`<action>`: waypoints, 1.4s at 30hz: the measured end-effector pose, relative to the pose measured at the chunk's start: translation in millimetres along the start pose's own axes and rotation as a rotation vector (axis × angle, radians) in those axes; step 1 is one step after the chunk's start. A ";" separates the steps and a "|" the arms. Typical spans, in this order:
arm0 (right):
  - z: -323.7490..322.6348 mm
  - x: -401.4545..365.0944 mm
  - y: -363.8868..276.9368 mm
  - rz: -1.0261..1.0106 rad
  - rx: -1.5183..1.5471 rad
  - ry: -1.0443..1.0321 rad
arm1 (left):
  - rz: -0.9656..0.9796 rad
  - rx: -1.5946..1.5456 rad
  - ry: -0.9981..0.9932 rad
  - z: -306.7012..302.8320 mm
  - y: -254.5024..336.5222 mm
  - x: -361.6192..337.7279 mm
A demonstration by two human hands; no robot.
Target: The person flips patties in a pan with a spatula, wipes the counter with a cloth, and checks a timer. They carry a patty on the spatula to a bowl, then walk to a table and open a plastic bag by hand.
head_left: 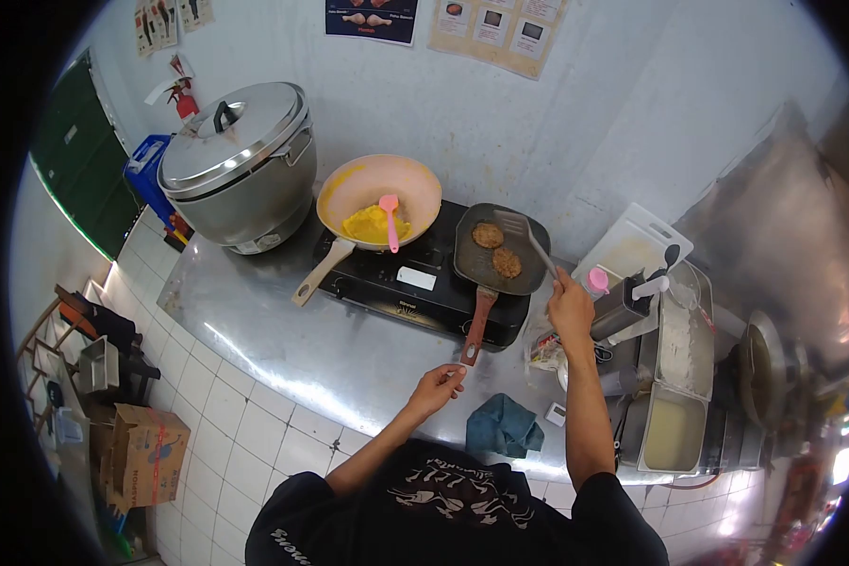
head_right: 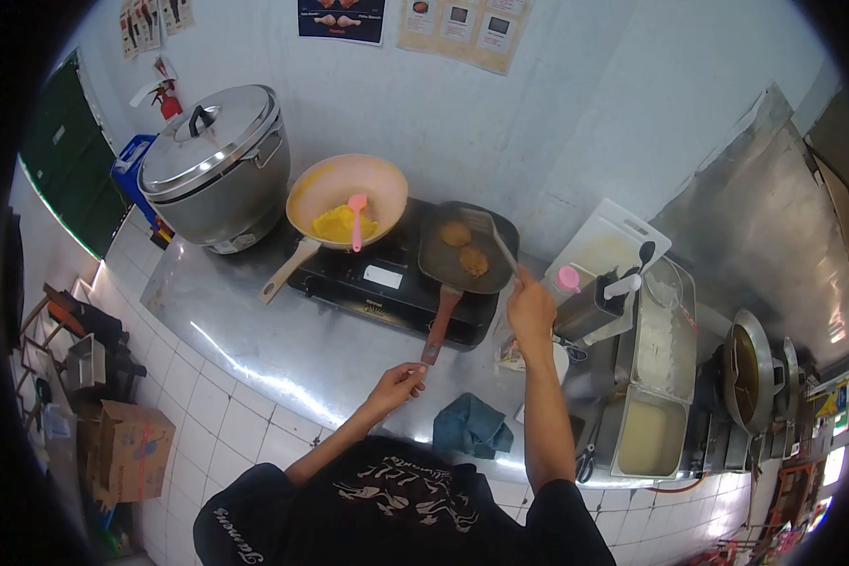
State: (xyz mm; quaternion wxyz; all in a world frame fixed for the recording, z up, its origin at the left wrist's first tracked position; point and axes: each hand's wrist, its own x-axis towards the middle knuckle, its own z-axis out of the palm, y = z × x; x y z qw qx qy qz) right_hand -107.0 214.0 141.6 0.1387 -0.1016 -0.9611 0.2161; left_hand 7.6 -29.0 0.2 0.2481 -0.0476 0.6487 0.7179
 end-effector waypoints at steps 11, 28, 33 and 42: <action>31.4 16.2 -5.7 -0.046 -0.050 0.037 | 0.023 -0.018 -0.009 4.0 10.9 4.8; -29.0 -17.1 18.7 -0.019 -0.049 0.039 | 0.008 -0.042 -0.005 4.7 5.8 2.4; -29.9 -32.3 35.1 -0.002 -0.070 0.004 | 0.026 -0.022 -0.018 9.2 3.3 3.8; -23.6 -30.8 -1.8 0.002 0.054 0.067 | -0.011 0.010 -0.006 7.3 3.4 -2.6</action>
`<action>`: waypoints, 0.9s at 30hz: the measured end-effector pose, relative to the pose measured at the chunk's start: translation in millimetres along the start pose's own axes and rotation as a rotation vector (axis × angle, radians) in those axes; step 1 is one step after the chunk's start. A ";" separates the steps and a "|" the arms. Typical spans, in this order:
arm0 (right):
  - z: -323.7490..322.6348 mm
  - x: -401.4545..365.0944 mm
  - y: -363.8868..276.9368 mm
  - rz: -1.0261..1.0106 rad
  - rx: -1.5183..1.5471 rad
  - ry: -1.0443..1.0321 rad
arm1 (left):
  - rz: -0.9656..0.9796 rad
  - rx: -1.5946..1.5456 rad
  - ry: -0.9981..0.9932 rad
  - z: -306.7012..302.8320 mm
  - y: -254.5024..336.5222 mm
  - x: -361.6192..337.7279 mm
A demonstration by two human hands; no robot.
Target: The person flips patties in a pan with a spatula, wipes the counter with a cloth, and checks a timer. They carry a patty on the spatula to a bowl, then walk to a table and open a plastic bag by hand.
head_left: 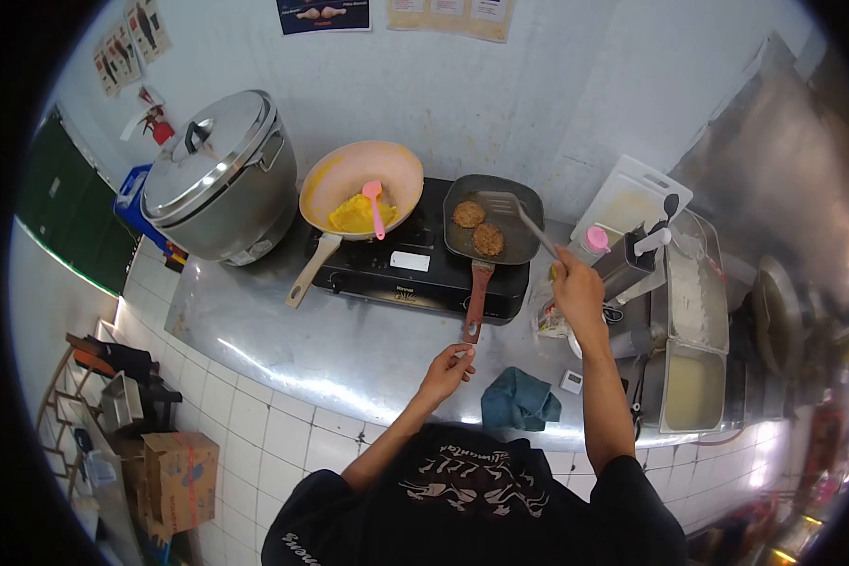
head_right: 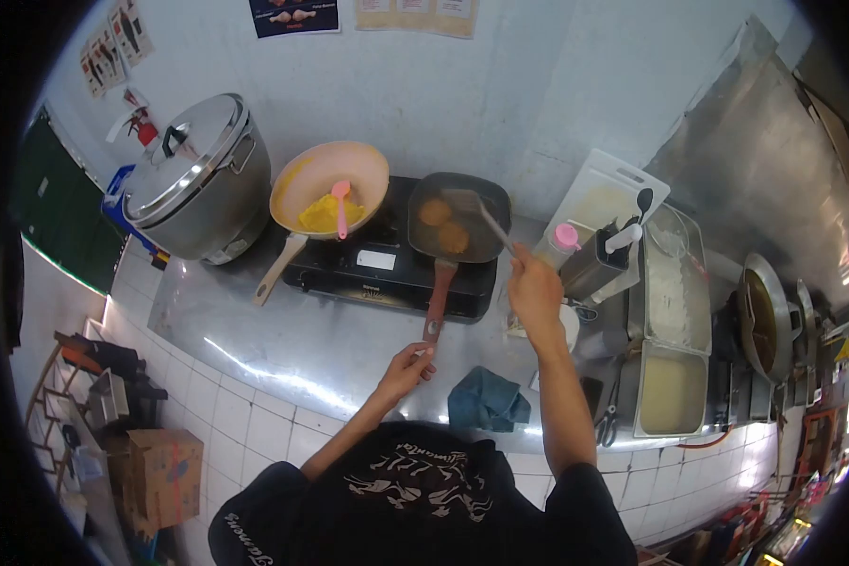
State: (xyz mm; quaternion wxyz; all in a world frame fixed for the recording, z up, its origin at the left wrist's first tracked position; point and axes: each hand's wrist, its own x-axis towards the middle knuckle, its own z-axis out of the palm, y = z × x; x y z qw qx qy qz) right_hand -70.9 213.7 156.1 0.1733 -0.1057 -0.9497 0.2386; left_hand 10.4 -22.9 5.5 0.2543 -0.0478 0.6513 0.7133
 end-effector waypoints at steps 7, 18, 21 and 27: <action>39.8 -4.1 -13.0 -0.088 0.045 -0.122 | -0.021 0.030 0.037 -9.1 11.0 -6.1; -1.4 -18.5 19.8 -0.089 0.036 -0.126 | -0.065 -0.006 0.118 -30.7 -5.1 -11.3; -10.2 -36.0 25.4 -0.075 -0.025 -0.207 | -0.053 -0.026 0.072 -25.3 -4.6 -5.5; -11.4 -25.4 22.9 0.034 -0.006 -0.120 | -0.021 -0.037 -0.016 -7.5 2.5 3.3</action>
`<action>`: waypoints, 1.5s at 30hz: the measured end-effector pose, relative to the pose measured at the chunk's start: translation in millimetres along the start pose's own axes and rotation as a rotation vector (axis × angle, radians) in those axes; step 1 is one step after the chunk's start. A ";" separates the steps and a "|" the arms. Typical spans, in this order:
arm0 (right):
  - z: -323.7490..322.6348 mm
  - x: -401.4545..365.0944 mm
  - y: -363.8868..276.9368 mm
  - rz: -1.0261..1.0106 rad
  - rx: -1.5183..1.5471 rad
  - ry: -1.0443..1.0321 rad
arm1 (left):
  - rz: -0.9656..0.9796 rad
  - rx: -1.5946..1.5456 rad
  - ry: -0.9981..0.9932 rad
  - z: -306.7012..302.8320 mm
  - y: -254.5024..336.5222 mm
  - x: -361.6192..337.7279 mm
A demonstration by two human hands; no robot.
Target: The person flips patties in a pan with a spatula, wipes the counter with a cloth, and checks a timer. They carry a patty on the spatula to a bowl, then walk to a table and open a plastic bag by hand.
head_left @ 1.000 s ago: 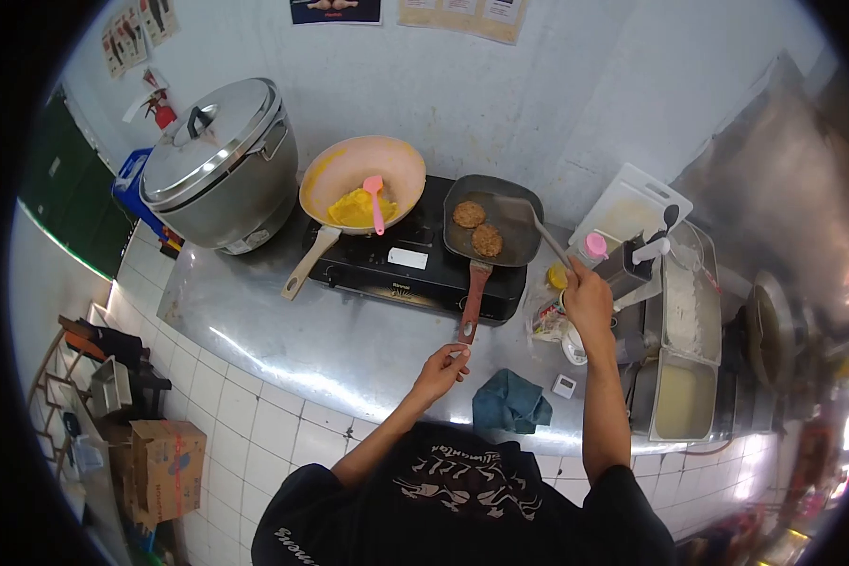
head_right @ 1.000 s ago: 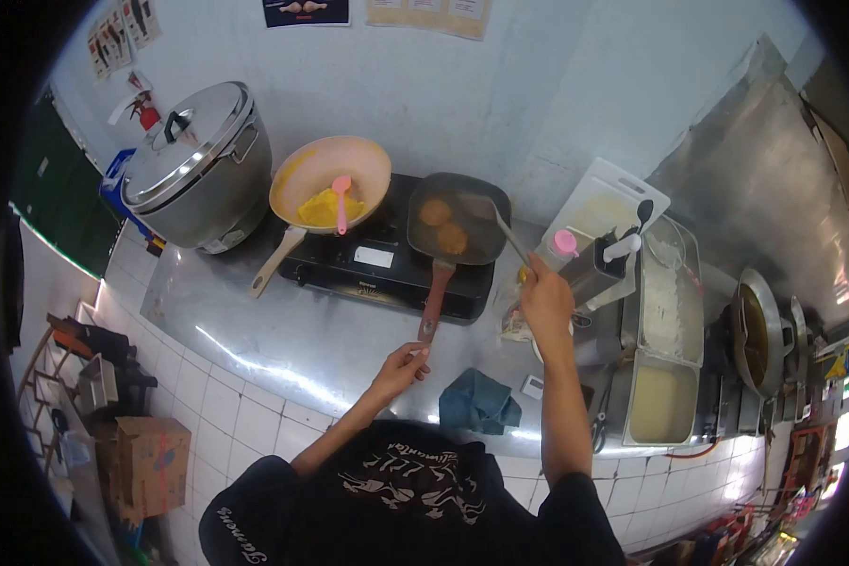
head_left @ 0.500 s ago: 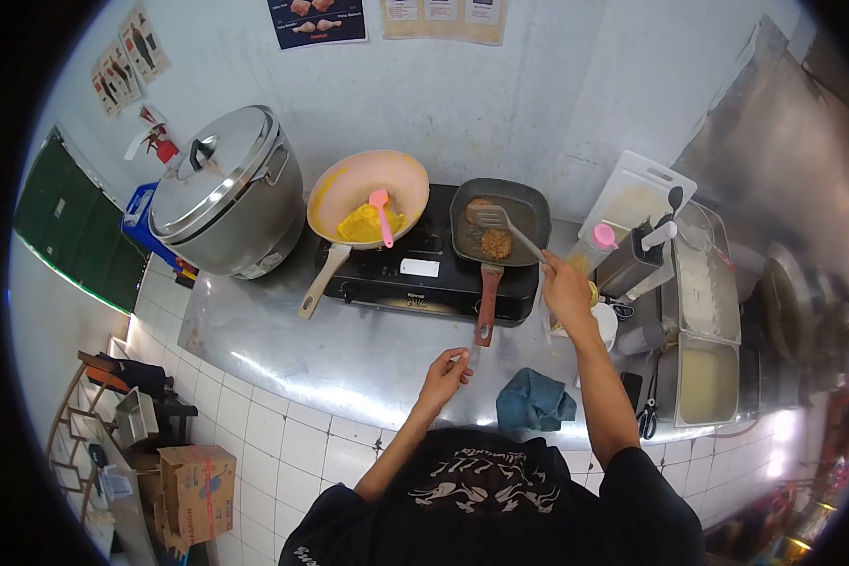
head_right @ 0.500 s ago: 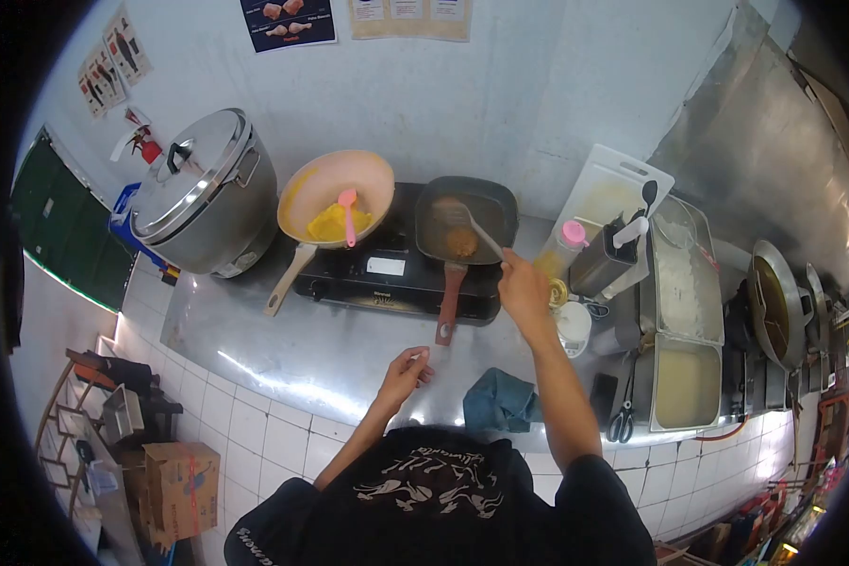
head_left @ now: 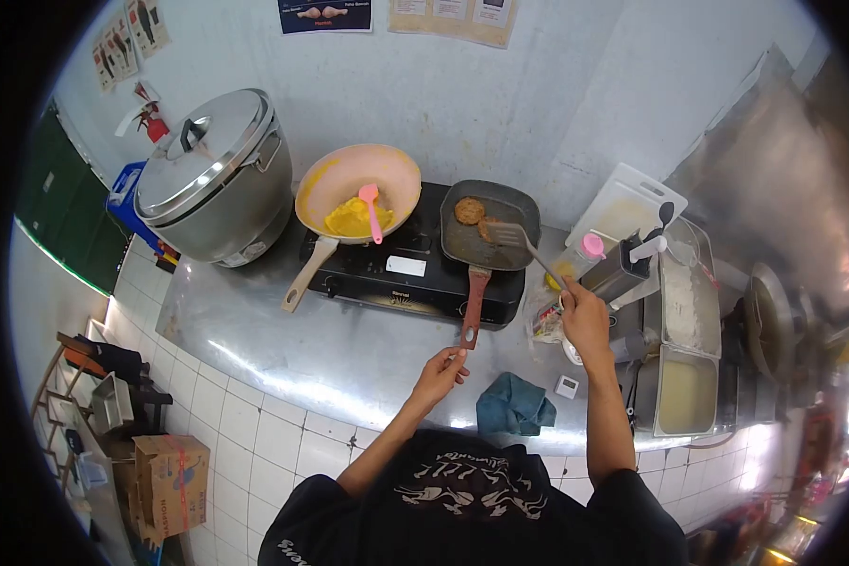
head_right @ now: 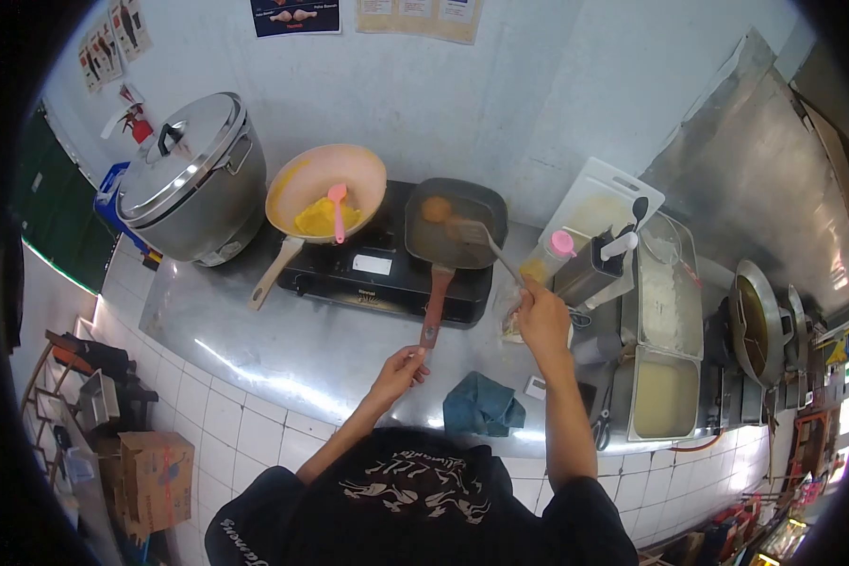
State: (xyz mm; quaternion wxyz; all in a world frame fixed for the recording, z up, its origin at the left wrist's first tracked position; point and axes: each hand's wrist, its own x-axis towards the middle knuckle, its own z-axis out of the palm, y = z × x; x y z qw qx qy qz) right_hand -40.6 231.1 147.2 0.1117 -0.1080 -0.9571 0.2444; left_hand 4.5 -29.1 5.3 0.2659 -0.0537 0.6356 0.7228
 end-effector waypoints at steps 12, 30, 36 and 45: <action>47.7 80.5 -46.4 -0.189 -0.173 0.093 | 0.029 -0.015 -0.033 11.2 8.2 2.6; -3.6 82.8 -28.6 -0.398 -0.249 0.076 | 0.092 -0.018 -0.005 5.9 -22.4 17.8; -47.1 49.7 -17.0 -0.272 -0.195 0.039 | 0.082 -0.031 0.041 1.3 -10.5 8.5; -10.5 16.9 -19.1 -0.280 -0.149 -0.050 | 0.046 -0.013 0.001 9.5 6.4 4.3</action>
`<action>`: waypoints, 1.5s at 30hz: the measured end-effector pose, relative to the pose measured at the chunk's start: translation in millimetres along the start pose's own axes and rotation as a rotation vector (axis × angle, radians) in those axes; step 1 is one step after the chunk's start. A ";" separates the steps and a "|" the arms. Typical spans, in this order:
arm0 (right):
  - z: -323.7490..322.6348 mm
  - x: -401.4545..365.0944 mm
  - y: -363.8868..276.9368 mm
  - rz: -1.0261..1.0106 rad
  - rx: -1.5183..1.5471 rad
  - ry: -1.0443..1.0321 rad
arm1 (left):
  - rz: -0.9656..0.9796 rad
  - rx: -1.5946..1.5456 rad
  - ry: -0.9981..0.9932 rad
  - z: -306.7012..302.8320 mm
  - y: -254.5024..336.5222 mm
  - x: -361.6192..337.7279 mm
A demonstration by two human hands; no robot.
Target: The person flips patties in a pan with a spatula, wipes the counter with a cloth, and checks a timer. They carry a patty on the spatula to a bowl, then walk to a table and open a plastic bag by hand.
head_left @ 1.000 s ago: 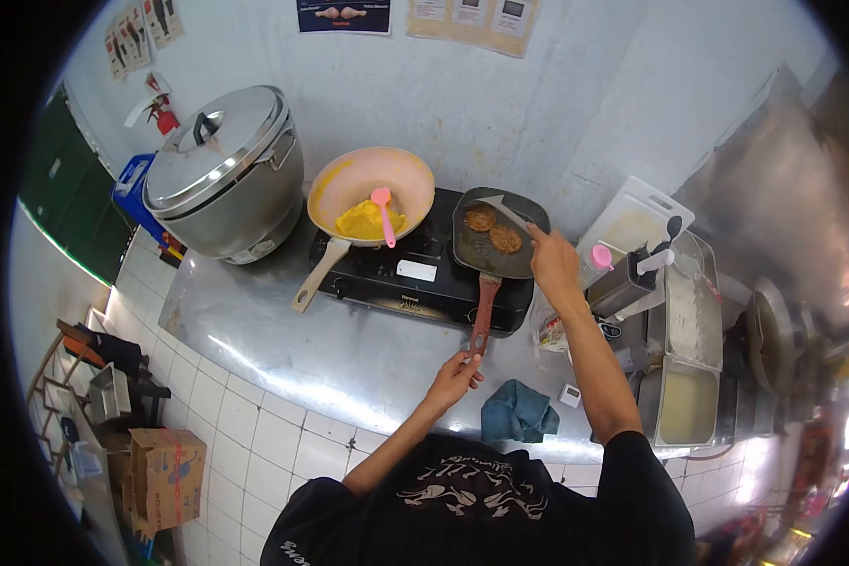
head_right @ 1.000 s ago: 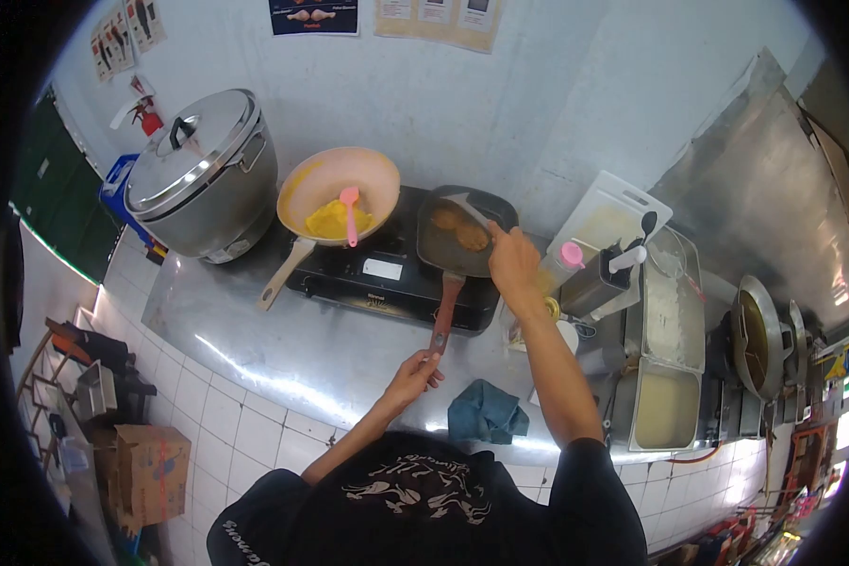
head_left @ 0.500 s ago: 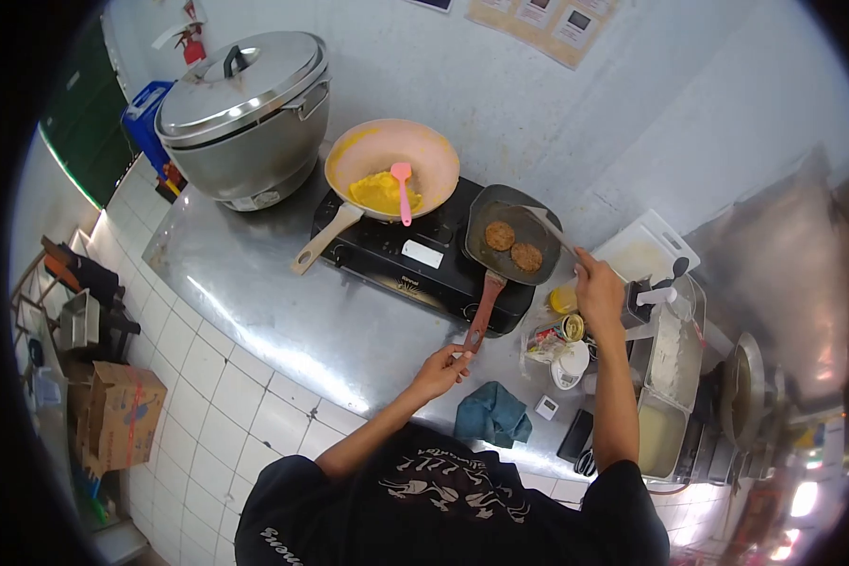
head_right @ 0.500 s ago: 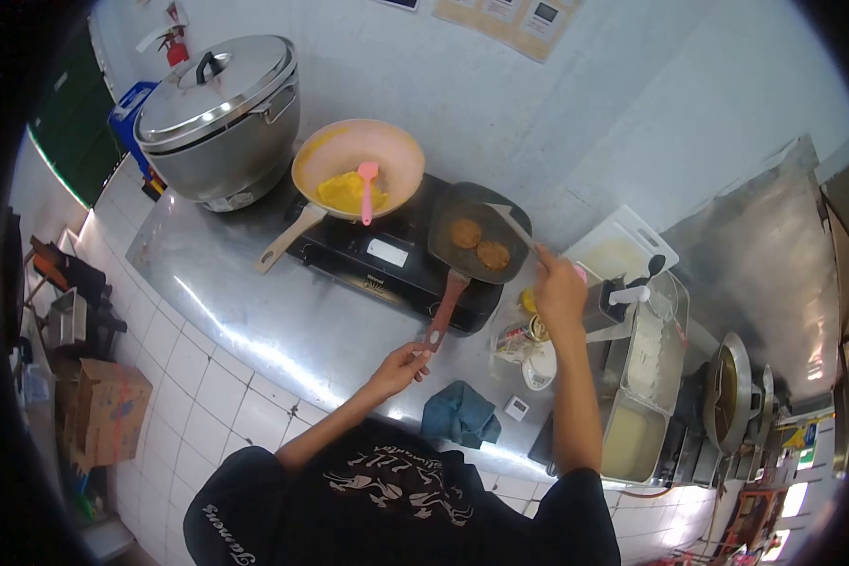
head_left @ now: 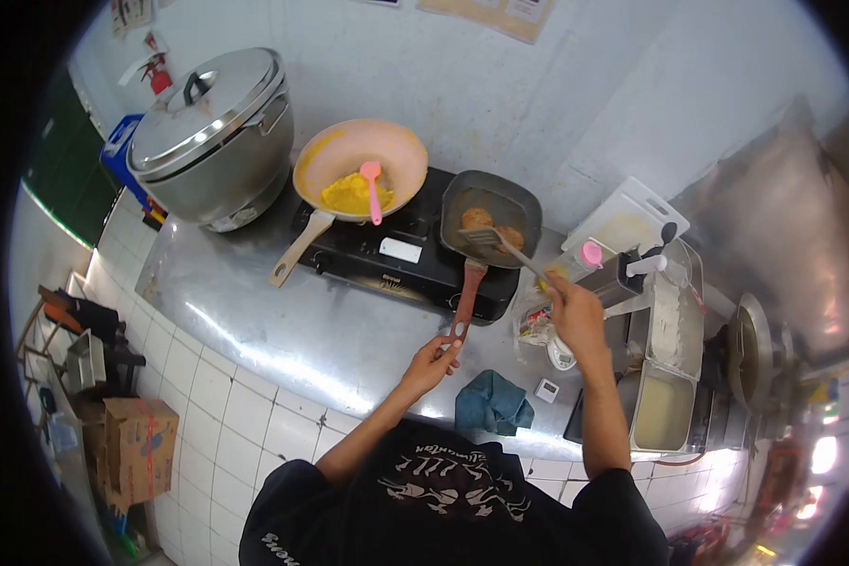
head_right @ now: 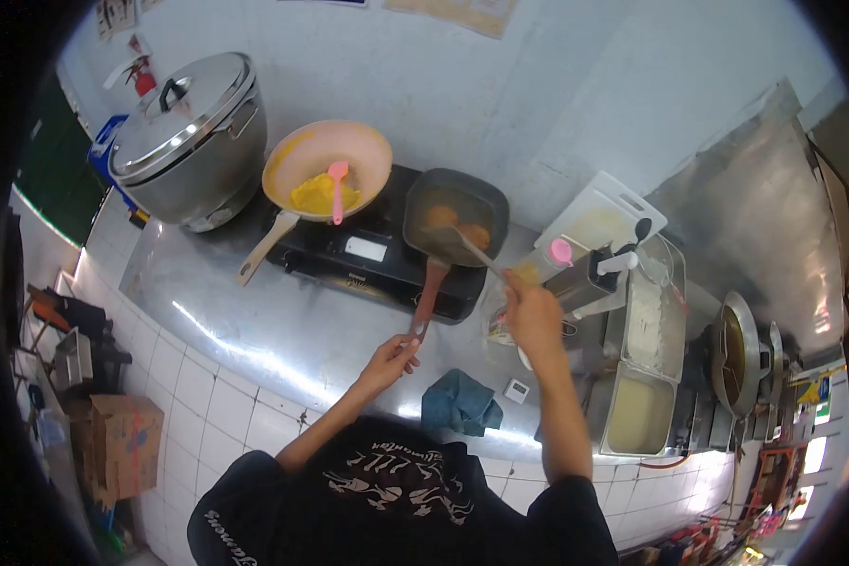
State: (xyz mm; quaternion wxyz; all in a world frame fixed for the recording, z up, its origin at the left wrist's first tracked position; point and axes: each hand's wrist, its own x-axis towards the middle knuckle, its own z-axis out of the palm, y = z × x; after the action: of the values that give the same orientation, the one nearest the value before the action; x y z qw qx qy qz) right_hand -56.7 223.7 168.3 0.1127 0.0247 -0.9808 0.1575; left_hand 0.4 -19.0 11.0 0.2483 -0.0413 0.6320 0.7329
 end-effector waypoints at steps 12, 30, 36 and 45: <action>-24.8 14.0 21.1 0.026 -0.018 0.127 | -0.042 0.038 0.067 -17.4 -9.2 -13.9; -20.9 9.6 -7.6 0.188 -0.053 0.051 | -0.070 0.077 -0.027 1.0 -4.9 -6.2; -41.0 -9.6 -11.3 0.078 0.046 0.094 | -0.093 0.086 -0.014 -3.1 1.1 -10.8; -11.6 -13.4 -5.8 0.093 -0.037 -0.007 | -0.123 0.112 -0.022 1.4 -0.3 -8.0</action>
State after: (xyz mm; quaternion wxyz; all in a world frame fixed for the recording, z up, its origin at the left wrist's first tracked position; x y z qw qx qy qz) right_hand -40.7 222.0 177.7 0.1020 -0.0226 -0.9840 0.1445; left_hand 7.9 -20.2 14.0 0.3018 -0.0581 0.6654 0.6803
